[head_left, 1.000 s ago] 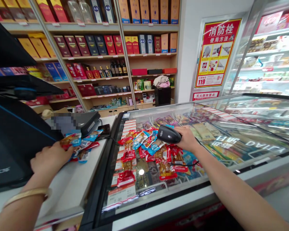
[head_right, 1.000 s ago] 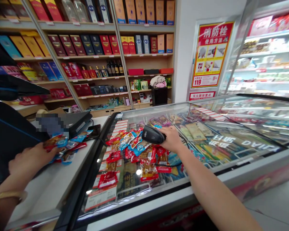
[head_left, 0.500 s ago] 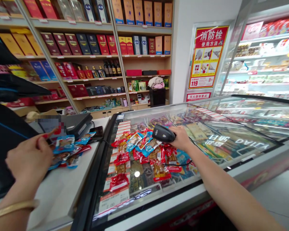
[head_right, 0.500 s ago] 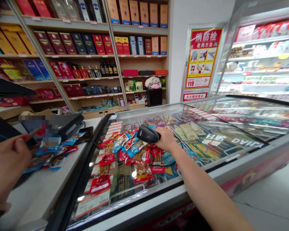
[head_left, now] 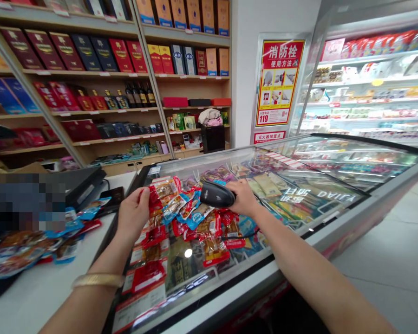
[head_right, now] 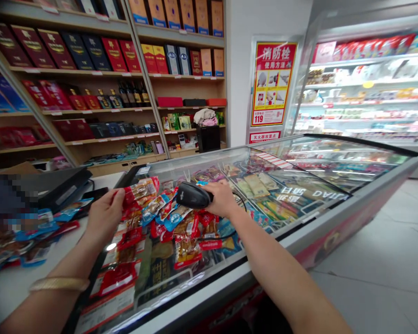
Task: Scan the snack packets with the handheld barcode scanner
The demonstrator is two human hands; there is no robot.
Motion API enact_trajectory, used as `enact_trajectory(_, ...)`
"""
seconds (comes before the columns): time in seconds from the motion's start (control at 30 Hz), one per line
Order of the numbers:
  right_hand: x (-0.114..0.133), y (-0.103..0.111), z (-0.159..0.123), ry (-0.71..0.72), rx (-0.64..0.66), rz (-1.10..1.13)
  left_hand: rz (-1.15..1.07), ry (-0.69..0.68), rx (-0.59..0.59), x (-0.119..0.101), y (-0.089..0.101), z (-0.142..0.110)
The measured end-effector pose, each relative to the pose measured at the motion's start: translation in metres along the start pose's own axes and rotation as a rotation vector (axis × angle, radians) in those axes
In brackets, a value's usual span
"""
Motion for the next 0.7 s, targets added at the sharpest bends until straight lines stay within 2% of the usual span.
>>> enact_trajectory(0.1, 0.003, 0.000, 0.001, 0.030, 0.010, -0.007, 0.141, -0.057, 0.017, -0.008, -0.001, -0.001)
enact_trajectory(0.23, 0.004, 0.001, 0.001, 0.040, 0.007, -0.031, 0.235, -0.062, 0.028, -0.014, -0.002, -0.004)
enact_trajectory(0.6, 0.004, 0.003, 0.001, 0.036, -0.011, -0.033, 0.264, -0.166, 0.060, -0.007, -0.011, -0.005)
enact_trajectory(0.7, -0.001, 0.003, -0.001, 0.013, -0.041, -0.041, 0.259, -0.315, 0.219, -0.007, -0.026, -0.009)
Point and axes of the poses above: each hand's wrist, its own z-axis towards the middle knuckle, its own y-axis out of the back of the hand, x = y × z, the point moved 4 cm from there along z, towards the middle knuckle, and after that the axes turned 12 degrees about x, right-handed, at the moved point
